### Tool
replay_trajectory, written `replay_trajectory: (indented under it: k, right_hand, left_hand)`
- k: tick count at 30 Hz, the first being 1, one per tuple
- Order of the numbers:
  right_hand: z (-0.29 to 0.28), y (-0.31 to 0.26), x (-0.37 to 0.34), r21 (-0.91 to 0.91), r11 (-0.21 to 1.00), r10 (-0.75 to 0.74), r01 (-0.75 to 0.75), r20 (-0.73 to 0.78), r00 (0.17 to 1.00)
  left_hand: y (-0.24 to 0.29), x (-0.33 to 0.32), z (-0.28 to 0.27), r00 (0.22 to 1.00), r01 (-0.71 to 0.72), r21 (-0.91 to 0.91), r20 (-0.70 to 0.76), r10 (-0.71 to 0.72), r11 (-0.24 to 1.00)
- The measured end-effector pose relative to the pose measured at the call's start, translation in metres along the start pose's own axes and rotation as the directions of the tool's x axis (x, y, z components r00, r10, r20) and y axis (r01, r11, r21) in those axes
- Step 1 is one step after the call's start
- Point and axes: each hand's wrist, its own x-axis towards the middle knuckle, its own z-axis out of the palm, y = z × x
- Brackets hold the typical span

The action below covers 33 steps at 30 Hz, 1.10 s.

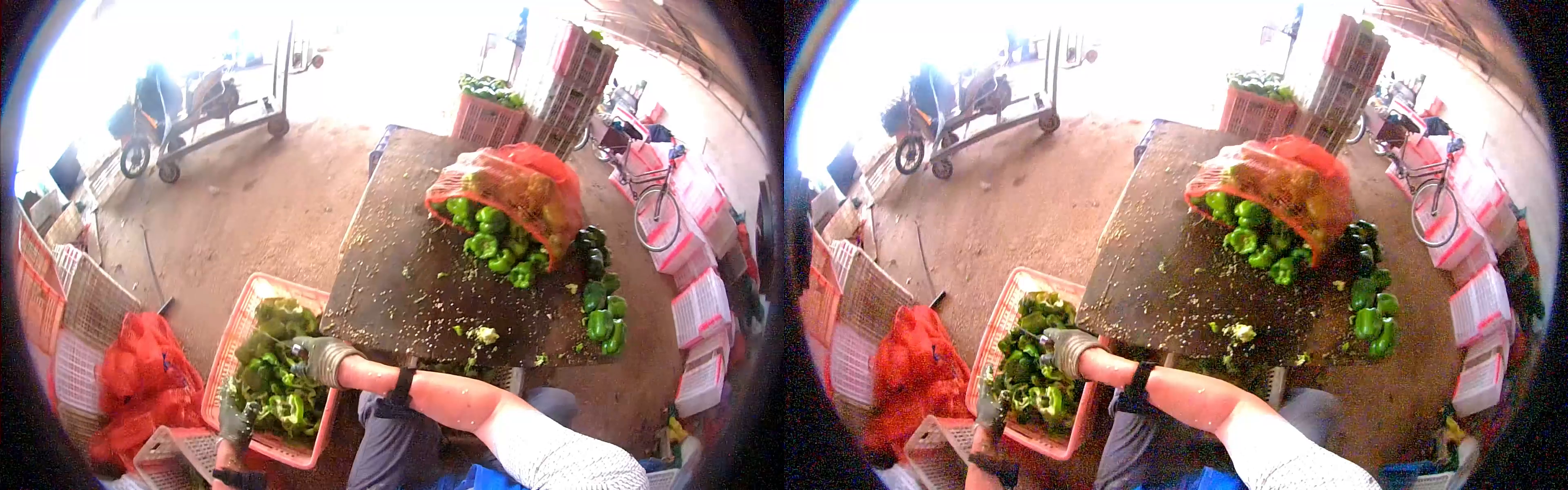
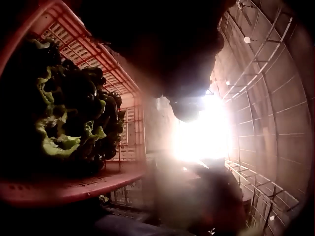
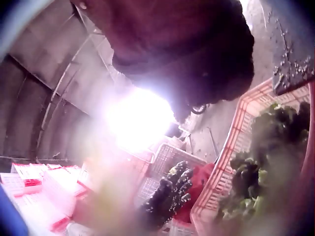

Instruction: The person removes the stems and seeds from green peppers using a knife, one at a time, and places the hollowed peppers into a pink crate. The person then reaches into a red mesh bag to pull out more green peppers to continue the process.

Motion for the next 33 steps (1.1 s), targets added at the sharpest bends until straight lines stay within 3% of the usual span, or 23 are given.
replay_trajectory:
  k: [2, 4, 6, 8, 12, 13, 14, 16, 18, 19, 20, 22, 26, 27, 28, 29, 30, 33]
  right_hand:
    - [0.009, 0.024, 0.004, 0.247, 0.969, -0.022, 0.011, 0.043, 0.999]
    - [0.008, 0.024, 0.005, 0.284, 0.957, -0.081, 0.059, 0.066, 0.995]
    - [-0.015, 0.020, -0.022, 0.056, 0.989, -0.136, 0.140, -0.072, 0.988]
    - [-0.031, 0.025, -0.041, 0.128, 0.988, -0.065, 0.090, -0.192, 0.979]
    - [-0.069, 0.051, -0.074, 0.267, 0.961, 0.139, -0.076, -0.227, 0.964]
    - [-0.074, 0.064, -0.083, 0.364, 0.928, 0.175, -0.084, -0.225, 0.959]
    - [-0.092, 0.039, -0.114, 0.533, 0.845, 0.218, -0.041, -0.274, 0.937]
    - [-0.097, 0.079, -0.134, 0.590, 0.800, 0.321, -0.110, -0.266, 0.909]
    - [-0.130, 0.050, -0.181, 0.574, 0.801, 0.394, -0.172, -0.288, 0.873]
    - [-0.133, 0.062, -0.195, 0.573, 0.789, 0.447, -0.220, -0.290, 0.846]
    - [-0.134, 0.075, -0.208, 0.569, 0.804, 0.424, -0.171, -0.346, 0.837]
    - [-0.135, 0.101, -0.231, 0.555, 0.828, 0.378, -0.077, -0.451, 0.809]
    - [-0.154, 0.115, -0.274, 0.790, 0.603, 0.572, -0.112, -0.330, 0.751]
    - [-0.150, 0.134, -0.277, 0.725, 0.689, 0.484, 0.000, -0.459, 0.745]
    - [-0.148, 0.148, -0.283, 0.777, 0.616, 0.451, 0.127, -0.480, 0.753]
    - [-0.144, 0.170, -0.282, 0.727, 0.683, 0.451, 0.065, -0.490, 0.745]
    - [-0.156, 0.148, -0.282, 0.822, 0.554, 0.501, 0.131, -0.455, 0.736]
    - [-0.149, 0.174, -0.279, 0.674, 0.728, 0.404, 0.121, -0.566, 0.719]
  left_hand:
    - [0.003, 0.001, 0.014, 0.999, -0.006, -0.014, 0.050, 0.006, 1.000]
    - [0.010, -0.006, 0.032, 0.994, -0.014, -0.035, 0.108, 0.017, 0.999]
    - [0.020, -0.016, 0.055, 0.982, -0.015, -0.065, 0.189, 0.027, 0.998]
    - [0.028, -0.024, 0.089, 0.959, 0.001, -0.095, 0.282, 0.026, 0.995]
    - [0.037, -0.010, 0.174, 0.883, 0.058, -0.140, 0.468, 0.014, 0.988]
    - [0.034, 0.003, 0.195, 0.873, 0.058, -0.133, 0.487, 0.014, 0.989]
    - [0.030, 0.017, 0.215, 0.868, 0.059, -0.118, 0.497, 0.007, 0.991]
    - [0.001, 0.074, 0.221, 0.914, -0.046, 0.002, 0.403, 0.041, 0.999]
    - [-0.014, 0.066, 0.290, 0.887, 0.010, -0.014, 0.461, -0.003, 1.000]
    - [-0.025, 0.076, 0.310, 0.846, 0.038, 0.016, 0.532, -0.040, 0.999]
    - [-0.039, 0.076, 0.341, 0.839, 0.069, -0.015, 0.542, -0.051, 0.997]
    - [-0.072, 0.088, 0.382, 0.751, 0.173, -0.071, 0.654, -0.085, 0.982]
    - [-0.125, 0.100, 0.442, 0.637, 0.398, -0.150, 0.755, -0.155, 0.905]
    - [-0.137, 0.101, 0.449, 0.627, 0.446, -0.162, 0.759, -0.178, 0.880]
    - [-0.145, 0.099, 0.455, 0.597, 0.439, -0.103, 0.776, -0.204, 0.893]
    - [-0.152, 0.095, 0.459, 0.569, 0.439, -0.063, 0.791, -0.223, 0.896]
    - [-0.161, 0.094, 0.462, 0.541, 0.440, -0.024, 0.805, -0.243, 0.898]
    - [-0.196, 0.109, 0.462, 0.610, 0.536, -0.062, 0.718, -0.335, 0.842]
